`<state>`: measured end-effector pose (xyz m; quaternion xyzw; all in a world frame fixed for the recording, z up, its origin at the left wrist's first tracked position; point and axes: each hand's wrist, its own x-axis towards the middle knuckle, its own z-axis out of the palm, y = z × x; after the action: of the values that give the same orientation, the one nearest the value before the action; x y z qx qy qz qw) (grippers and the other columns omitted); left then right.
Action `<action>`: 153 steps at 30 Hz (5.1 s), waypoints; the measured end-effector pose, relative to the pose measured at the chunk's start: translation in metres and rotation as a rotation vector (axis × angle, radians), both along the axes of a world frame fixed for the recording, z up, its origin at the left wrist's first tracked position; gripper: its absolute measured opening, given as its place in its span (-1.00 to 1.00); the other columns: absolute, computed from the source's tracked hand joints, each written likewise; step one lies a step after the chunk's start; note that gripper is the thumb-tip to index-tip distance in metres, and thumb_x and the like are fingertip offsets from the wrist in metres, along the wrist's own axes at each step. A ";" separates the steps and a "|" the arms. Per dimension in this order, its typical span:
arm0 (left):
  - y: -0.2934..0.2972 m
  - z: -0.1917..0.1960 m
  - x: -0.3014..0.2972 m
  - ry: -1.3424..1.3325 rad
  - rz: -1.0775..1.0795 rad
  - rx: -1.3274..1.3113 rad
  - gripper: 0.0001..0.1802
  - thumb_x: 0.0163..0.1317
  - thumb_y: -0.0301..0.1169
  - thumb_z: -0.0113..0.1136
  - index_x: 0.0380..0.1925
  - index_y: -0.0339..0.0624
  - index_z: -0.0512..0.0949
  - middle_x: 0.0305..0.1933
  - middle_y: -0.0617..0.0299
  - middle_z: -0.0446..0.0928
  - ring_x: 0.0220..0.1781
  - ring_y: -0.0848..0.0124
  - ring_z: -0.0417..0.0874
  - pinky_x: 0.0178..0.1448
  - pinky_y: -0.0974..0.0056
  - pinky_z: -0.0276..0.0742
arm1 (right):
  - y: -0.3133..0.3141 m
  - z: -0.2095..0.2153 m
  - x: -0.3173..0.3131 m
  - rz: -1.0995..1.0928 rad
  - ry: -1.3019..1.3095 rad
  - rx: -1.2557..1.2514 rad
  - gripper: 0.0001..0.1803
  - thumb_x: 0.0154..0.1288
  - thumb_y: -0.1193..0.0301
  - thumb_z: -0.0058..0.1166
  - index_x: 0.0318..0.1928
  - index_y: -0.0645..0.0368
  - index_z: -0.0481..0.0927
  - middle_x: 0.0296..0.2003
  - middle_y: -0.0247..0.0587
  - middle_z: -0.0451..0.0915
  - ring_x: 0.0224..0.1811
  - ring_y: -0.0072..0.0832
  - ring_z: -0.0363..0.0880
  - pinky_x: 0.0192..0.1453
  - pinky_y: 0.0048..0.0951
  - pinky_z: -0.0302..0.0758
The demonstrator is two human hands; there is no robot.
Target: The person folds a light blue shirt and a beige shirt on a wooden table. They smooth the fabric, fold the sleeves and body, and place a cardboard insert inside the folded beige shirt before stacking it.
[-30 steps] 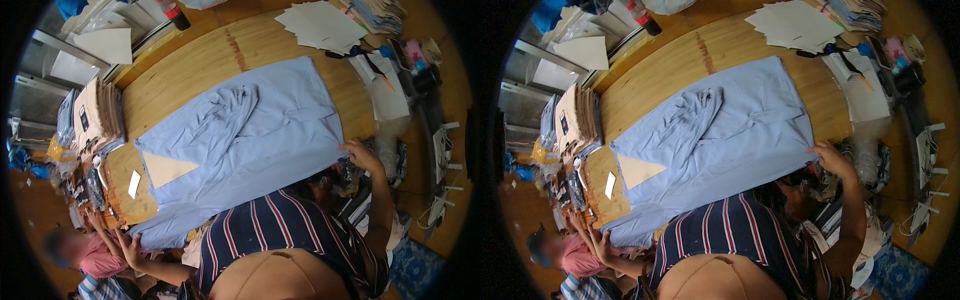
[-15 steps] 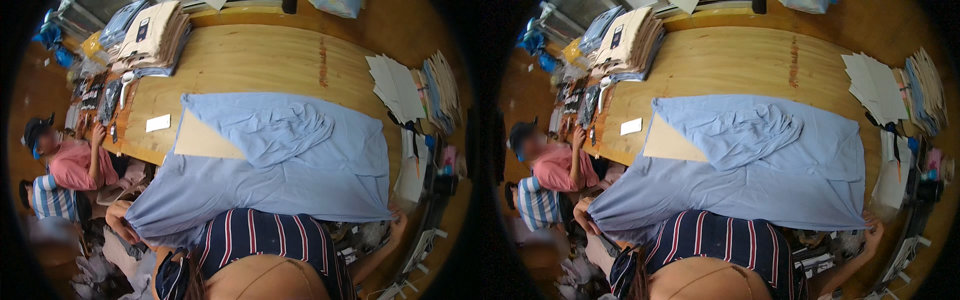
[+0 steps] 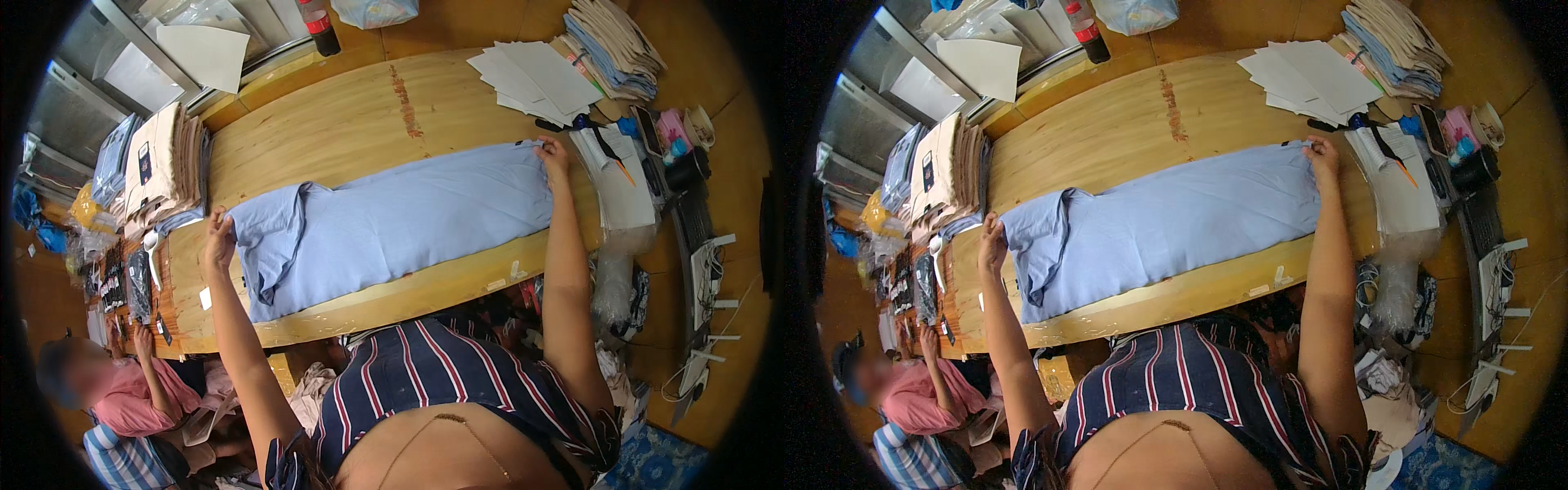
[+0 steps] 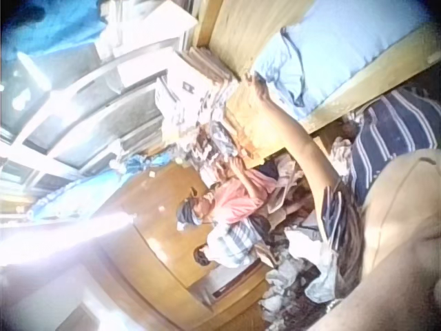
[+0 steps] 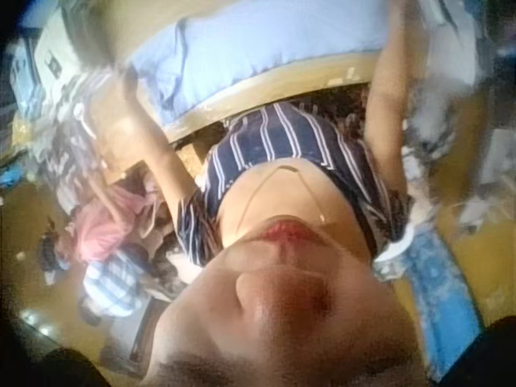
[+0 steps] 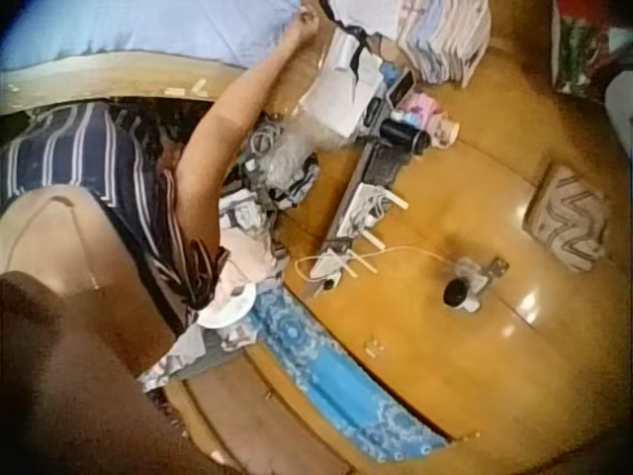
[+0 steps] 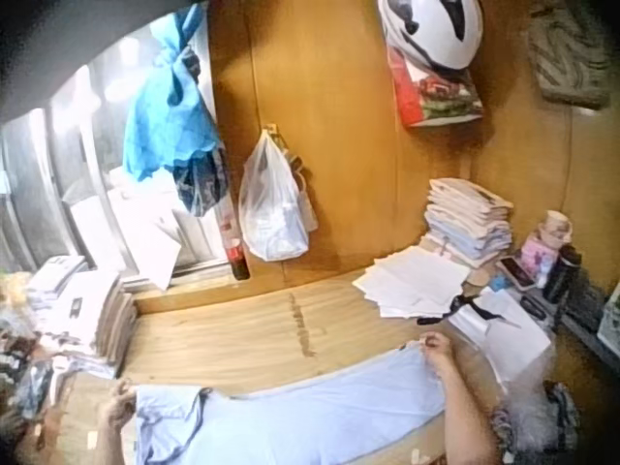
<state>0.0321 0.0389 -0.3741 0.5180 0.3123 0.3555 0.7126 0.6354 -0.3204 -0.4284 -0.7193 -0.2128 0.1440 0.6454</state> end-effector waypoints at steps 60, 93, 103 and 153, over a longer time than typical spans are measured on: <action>-0.171 0.004 -0.046 1.161 0.351 0.739 -0.48 -0.21 -0.53 0.16 -0.13 -0.10 0.30 -0.17 0.36 0.50 0.03 0.34 0.37 0.09 0.17 0.14 | 0.125 0.185 -0.142 1.094 -0.049 0.172 -0.75 -0.04 0.45 0.14 -0.35 0.23 0.39 -0.44 -0.20 0.45 -0.30 -0.44 0.43 -0.17 -0.45 0.38; -0.191 -0.030 0.127 1.265 -0.049 1.286 -0.40 0.06 0.05 -0.09 0.15 0.31 0.15 0.29 0.34 0.00 0.32 0.20 -0.06 0.27 -0.06 -0.20 | -0.070 0.010 -0.131 -0.435 -0.584 -1.177 -0.26 0.07 -0.07 -0.12 0.19 0.00 0.06 0.13 -0.09 0.12 0.20 -0.18 0.01 0.12 0.00 0.05; -0.195 0.000 0.115 0.987 0.062 1.086 -0.49 0.07 -0.21 -0.02 0.03 -0.17 0.26 0.23 0.08 0.10 0.31 0.17 -0.03 0.26 -0.12 -0.30 | -0.077 0.031 -0.205 -0.408 -0.413 -1.035 -0.36 -0.12 0.05 0.15 -0.07 0.20 0.39 -0.14 -0.07 0.32 0.03 -0.15 0.19 0.05 -0.14 0.18; -0.310 0.004 0.251 1.108 -0.294 1.217 -0.19 0.01 0.15 -0.15 0.19 -0.12 0.06 0.30 0.05 -0.11 0.34 0.09 -0.20 0.25 -0.17 -0.36 | 0.130 0.052 -0.200 1.024 -1.173 -0.006 -0.51 0.18 0.02 -0.28 0.09 -0.09 0.28 0.15 -0.25 0.17 0.21 -0.29 0.08 0.12 -0.08 0.12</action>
<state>0.2827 -0.2706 -0.3702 0.9477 0.3003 0.0591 0.0910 0.4349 -0.1908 -0.3769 -0.4916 -0.8248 0.0206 0.2784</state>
